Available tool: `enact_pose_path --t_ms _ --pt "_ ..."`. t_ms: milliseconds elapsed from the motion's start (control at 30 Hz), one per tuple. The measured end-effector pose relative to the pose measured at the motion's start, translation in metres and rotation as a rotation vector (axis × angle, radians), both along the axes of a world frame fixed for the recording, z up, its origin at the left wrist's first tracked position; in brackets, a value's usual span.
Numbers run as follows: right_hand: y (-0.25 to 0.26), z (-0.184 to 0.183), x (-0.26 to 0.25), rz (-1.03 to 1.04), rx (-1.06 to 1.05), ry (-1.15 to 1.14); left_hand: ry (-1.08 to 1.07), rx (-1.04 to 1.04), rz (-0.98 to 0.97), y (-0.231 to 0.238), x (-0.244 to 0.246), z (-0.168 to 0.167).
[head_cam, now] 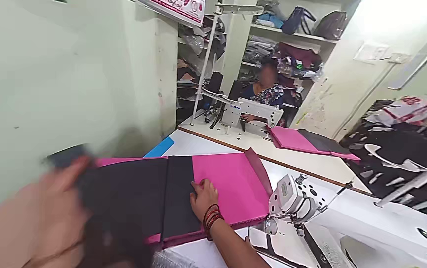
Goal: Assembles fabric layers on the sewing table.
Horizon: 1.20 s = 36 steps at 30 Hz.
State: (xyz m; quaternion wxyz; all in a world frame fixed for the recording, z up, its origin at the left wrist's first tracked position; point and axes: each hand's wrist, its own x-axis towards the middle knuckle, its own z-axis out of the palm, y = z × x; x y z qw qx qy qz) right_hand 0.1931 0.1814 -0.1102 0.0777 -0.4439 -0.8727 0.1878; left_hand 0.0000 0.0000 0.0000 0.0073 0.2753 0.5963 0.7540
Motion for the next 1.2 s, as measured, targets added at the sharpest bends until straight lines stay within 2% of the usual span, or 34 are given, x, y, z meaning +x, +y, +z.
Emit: enact_pose_path --t_ms 67,133,167,233,300,367,500,600,833,1033,1133,1200 --pt "-0.001 -0.001 0.001 0.006 0.002 -0.014 -0.064 -0.247 -0.341 0.066 -0.004 -0.002" --pt "-0.001 0.000 0.001 0.016 0.000 -0.039 0.196 -0.644 -0.666 0.112 -0.003 -0.034" --pt "0.000 0.001 0.000 0.018 -0.002 -0.059 0.386 -0.850 -0.711 0.122 0.004 -0.052" --pt "0.002 0.003 -0.001 0.021 -0.008 -0.076 0.641 -1.187 -0.621 0.124 0.030 -0.082" --pt "0.003 0.002 0.000 0.024 -0.002 -0.067 0.730 -1.327 -0.527 0.114 0.052 -0.104" --pt "0.002 0.002 0.003 0.024 -0.016 -0.044 0.783 -1.296 -0.488 0.103 0.058 -0.116" --pt "0.004 -0.001 0.004 0.003 -0.037 0.002 0.883 -1.264 -0.631 0.088 0.052 -0.118" --pt "0.007 0.001 0.003 -0.002 -0.039 0.021 0.918 -1.261 -0.656 0.083 0.053 -0.116" --pt "0.005 0.002 0.006 -0.035 -0.078 0.101 0.841 -1.357 -0.597 0.095 0.078 -0.106" --pt "0.009 0.001 0.015 0.029 -0.100 0.189 0.864 -1.305 -0.617 0.090 0.077 -0.113" --pt "0.009 -0.002 0.014 0.049 -0.098 0.184 0.772 -1.260 -0.663 0.090 0.071 -0.104" --pt "0.009 -0.001 0.012 0.043 -0.102 0.172 0.698 -1.189 -0.609 0.105 0.064 -0.094"
